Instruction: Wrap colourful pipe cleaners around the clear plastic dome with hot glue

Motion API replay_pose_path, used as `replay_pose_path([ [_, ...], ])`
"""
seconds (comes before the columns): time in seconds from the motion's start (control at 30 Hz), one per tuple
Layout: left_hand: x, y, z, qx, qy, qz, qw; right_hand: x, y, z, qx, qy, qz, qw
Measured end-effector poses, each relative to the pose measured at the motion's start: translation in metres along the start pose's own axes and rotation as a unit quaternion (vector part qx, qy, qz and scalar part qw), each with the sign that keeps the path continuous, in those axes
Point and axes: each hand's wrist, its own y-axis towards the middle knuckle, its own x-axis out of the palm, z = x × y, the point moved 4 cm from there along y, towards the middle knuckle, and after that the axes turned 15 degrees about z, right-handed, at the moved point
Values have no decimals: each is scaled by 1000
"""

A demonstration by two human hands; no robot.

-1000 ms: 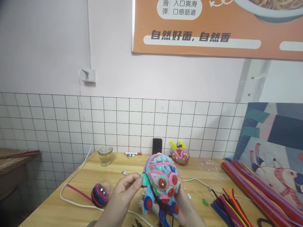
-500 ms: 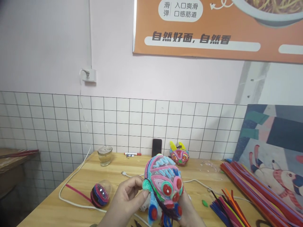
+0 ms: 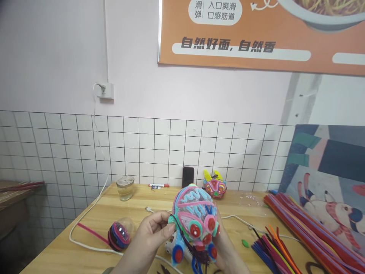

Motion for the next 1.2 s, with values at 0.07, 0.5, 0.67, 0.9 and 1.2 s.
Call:
replay_pose_path([
  [0.07,0,1,-1,-4,-5,-5,1000,2,-1,1,1,6,-7,1000],
  [0.5,0,7,-7,9,-5,-6,1000,12,-1,4,18,1,-48,999],
  [0.67,0,5,-2,7,1,3,1000,6,3,5,10,-21,-61,998],
  [0.9,-5,9,-3,20,14,35,999,-4,11,6,1,10,-38,999],
  [1.2,-15,19,-16,12,5,84,996,5,5,4,0,44,-10,999],
])
